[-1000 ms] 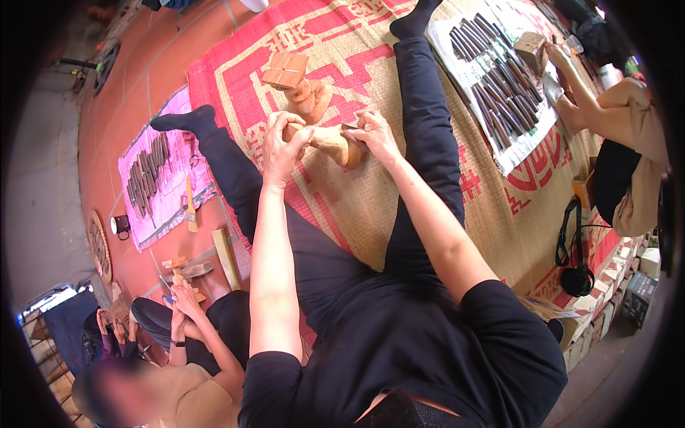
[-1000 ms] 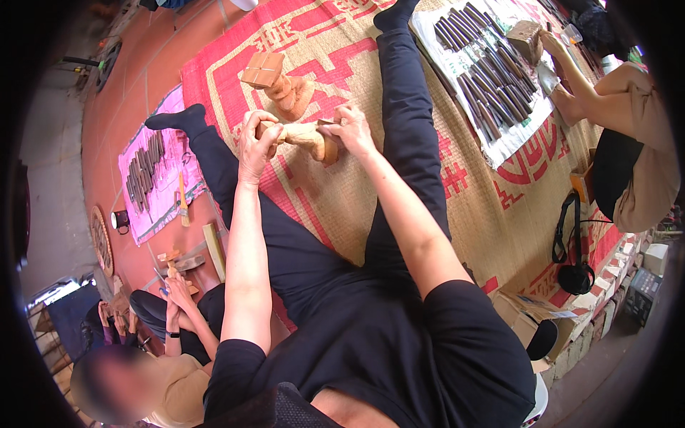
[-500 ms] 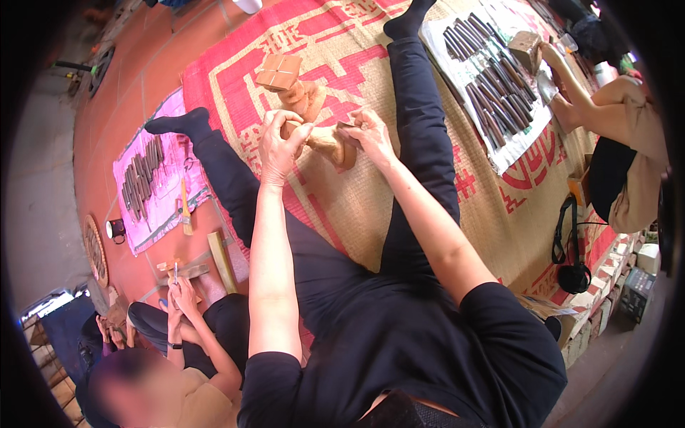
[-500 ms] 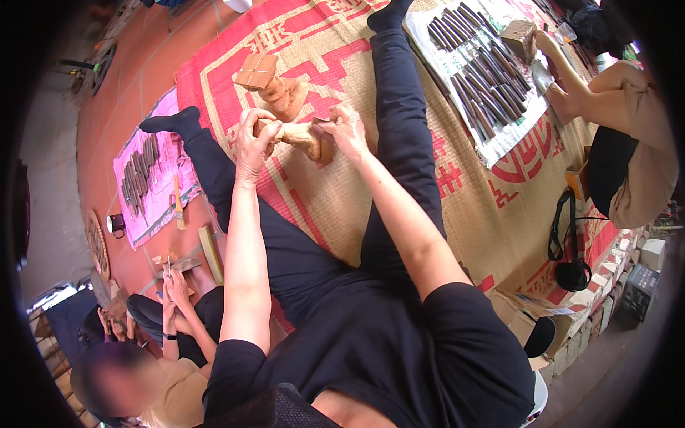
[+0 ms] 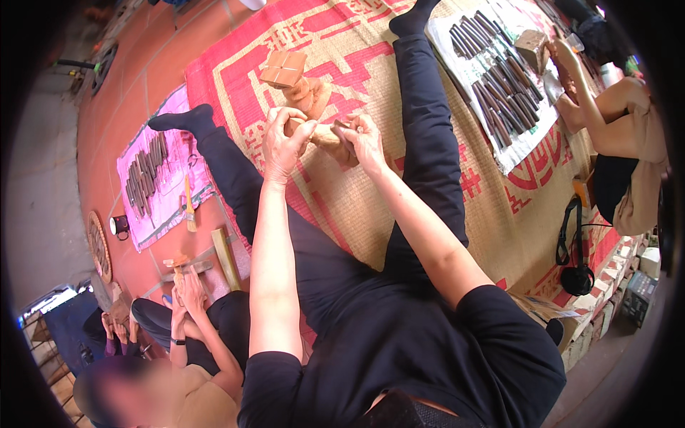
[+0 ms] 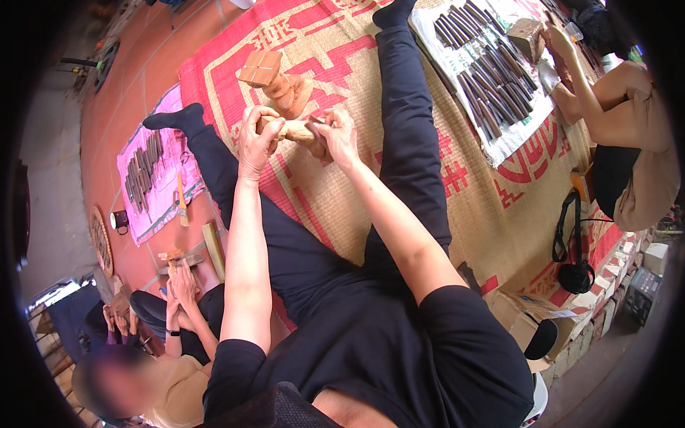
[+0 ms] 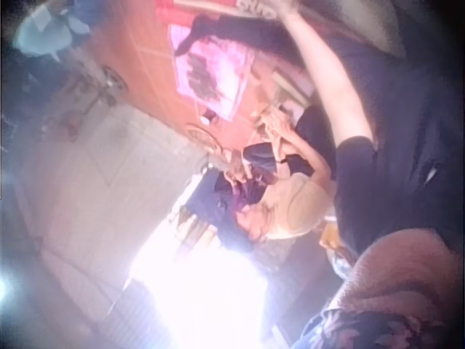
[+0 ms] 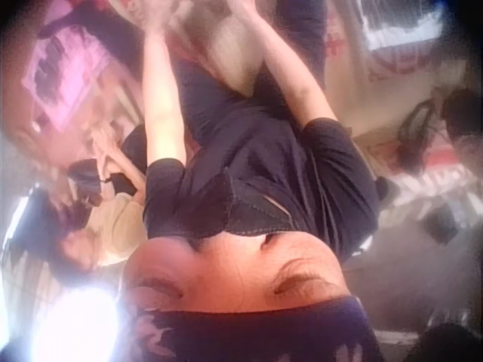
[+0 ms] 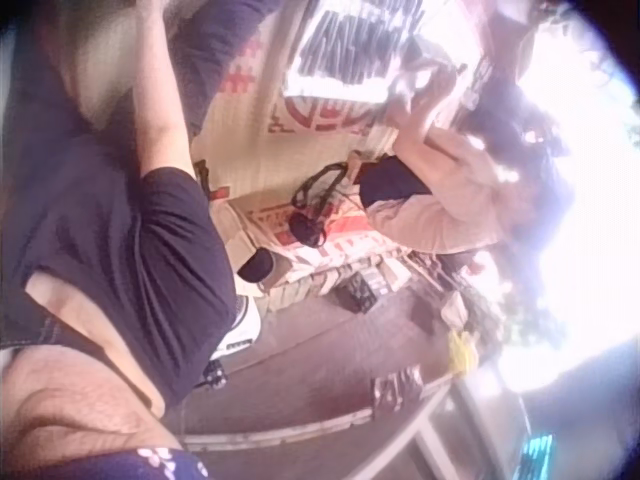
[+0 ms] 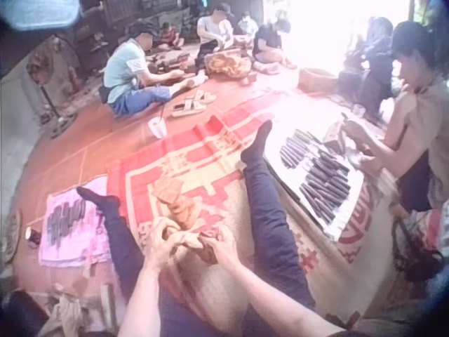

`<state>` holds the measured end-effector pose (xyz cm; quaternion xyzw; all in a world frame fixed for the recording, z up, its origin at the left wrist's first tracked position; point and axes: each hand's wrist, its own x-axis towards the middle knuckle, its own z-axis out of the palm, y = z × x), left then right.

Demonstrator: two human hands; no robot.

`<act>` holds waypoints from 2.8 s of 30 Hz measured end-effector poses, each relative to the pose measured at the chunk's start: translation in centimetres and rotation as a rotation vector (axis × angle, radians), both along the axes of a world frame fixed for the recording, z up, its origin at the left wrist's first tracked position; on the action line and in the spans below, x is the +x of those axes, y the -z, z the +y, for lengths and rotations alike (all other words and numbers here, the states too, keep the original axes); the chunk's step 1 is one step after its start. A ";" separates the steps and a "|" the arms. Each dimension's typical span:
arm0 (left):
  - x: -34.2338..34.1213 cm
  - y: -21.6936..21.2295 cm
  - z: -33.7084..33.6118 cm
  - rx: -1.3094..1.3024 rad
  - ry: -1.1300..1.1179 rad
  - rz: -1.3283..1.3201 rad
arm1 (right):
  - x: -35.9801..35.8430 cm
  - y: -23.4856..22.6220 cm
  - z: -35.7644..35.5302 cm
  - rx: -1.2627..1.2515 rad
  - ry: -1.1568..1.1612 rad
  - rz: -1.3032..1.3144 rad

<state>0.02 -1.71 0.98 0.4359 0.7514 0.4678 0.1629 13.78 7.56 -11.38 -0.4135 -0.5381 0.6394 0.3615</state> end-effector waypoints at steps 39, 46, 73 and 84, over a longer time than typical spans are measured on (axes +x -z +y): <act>1.1 0.1 1.4 -0.094 -0.145 0.063 | 1.3 0.6 1.2 0.198 0.045 -0.044; 0.6 -0.1 1.1 -0.108 -0.140 0.015 | -1.3 -2.8 0.5 0.045 -0.072 0.238; -0.3 0.3 0.7 -0.076 -0.095 0.003 | -1.4 -4.6 1.7 0.308 -0.327 0.059; -0.3 0.3 0.8 -0.084 -0.126 -0.010 | -2.0 -5.4 1.9 0.708 -0.236 0.053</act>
